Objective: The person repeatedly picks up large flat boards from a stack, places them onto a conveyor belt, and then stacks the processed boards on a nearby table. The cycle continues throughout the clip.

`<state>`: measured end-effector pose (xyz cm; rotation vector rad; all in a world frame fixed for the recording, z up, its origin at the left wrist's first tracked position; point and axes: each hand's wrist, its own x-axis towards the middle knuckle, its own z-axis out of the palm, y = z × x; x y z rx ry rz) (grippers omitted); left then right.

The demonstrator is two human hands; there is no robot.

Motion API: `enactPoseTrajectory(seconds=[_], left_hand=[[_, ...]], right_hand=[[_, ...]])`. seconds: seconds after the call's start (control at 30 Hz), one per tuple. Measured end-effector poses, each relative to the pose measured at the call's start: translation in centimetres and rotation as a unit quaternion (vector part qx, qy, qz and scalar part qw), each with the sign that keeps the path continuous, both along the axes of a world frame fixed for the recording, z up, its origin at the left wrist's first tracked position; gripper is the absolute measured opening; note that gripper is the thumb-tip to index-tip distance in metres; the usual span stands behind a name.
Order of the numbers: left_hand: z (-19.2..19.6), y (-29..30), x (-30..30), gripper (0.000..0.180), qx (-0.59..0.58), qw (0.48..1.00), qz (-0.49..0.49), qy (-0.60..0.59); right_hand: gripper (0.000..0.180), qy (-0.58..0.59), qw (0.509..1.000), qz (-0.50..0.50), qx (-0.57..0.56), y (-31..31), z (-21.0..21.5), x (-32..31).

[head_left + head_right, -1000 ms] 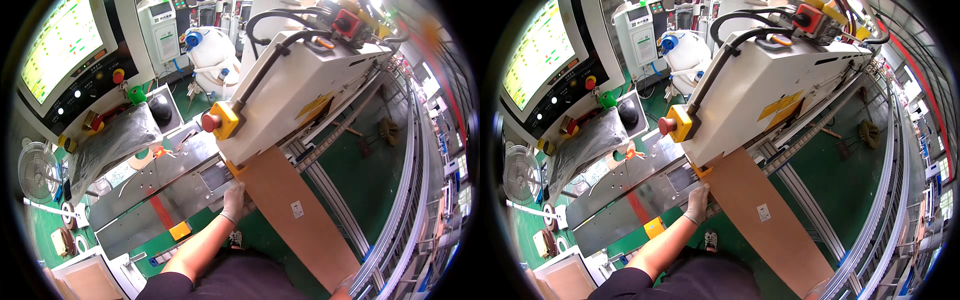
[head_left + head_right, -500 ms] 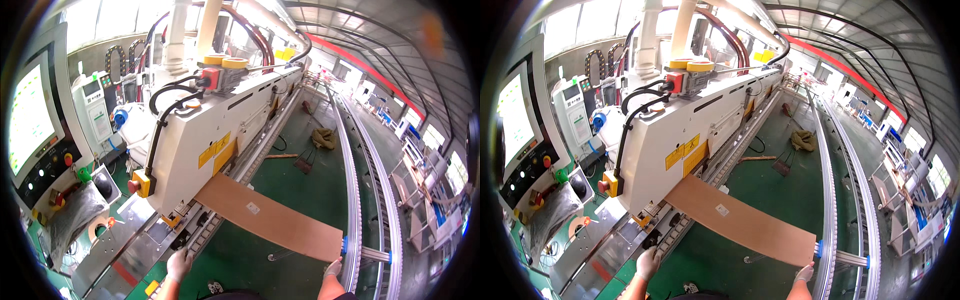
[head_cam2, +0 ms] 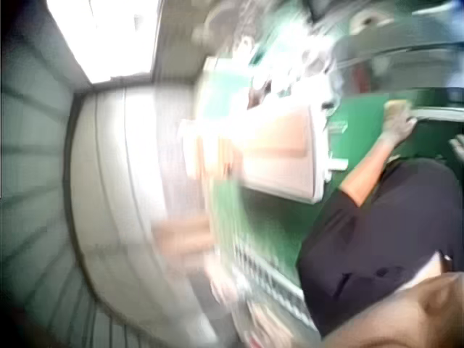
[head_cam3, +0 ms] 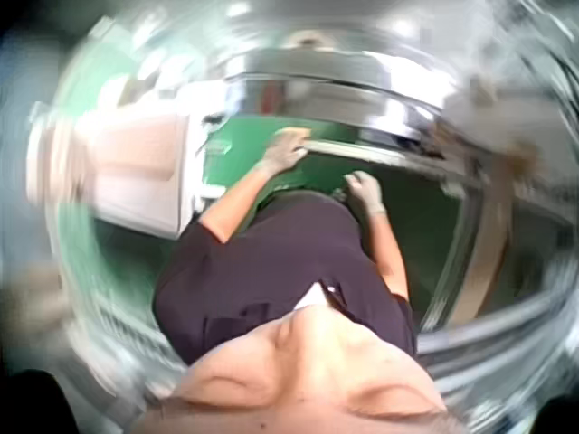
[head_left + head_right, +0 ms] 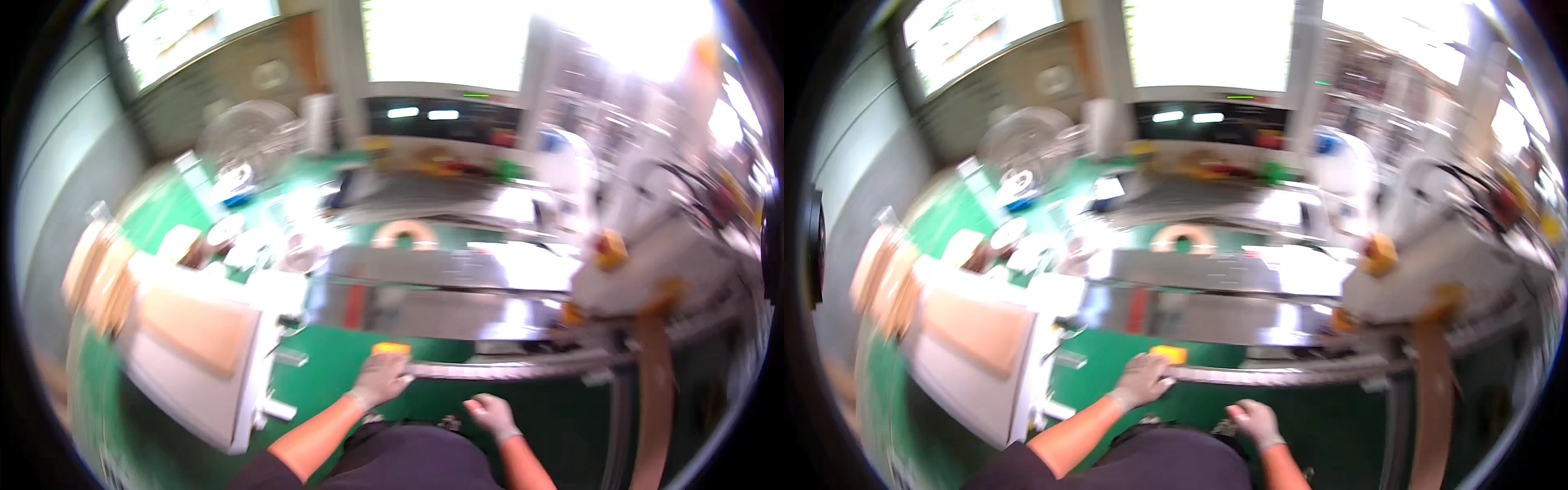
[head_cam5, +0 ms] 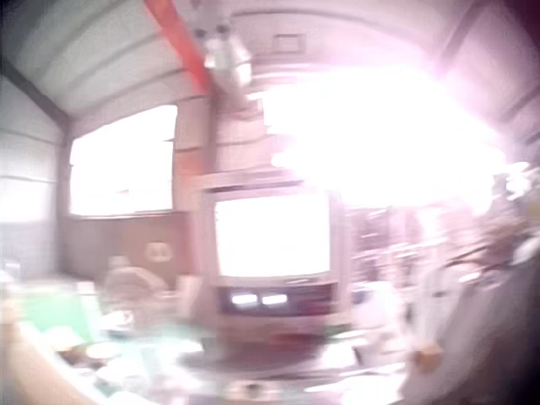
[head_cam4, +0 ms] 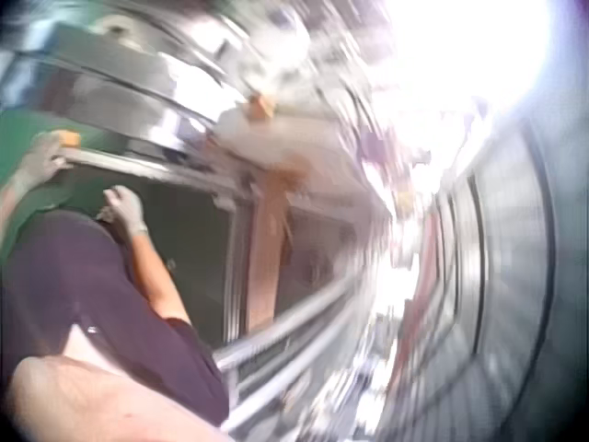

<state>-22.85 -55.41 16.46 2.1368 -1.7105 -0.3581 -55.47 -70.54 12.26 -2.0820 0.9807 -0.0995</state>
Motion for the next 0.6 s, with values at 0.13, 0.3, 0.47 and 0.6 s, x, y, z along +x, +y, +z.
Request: enactPoseTrajectory(seconds=[0.13,0.3,0.47,0.6], left_hand=[[-4.2,10.8,7.2,0.059,0.01,0.947,0.288,0.139],[-13.6,25.9,16.6,0.057,-0.008,0.789,0.571,0.226],[-24.1,42.0,25.6,0.05,-0.069,0.633,0.725,0.261],[-27.8,49.3,30.3,0.043,-0.161,0.499,0.795,0.305]], right_hand=[[0.036,-0.136,0.989,-0.035,0.049,1.0,2.0,7.6],[0.03,-0.049,0.989,-0.086,0.107,4.6,-7.3,6.0],[0.039,0.247,0.966,0.046,0.055,11.7,-10.6,-1.4],[0.041,0.23,0.96,-0.084,0.134,16.4,-8.3,-4.3]])
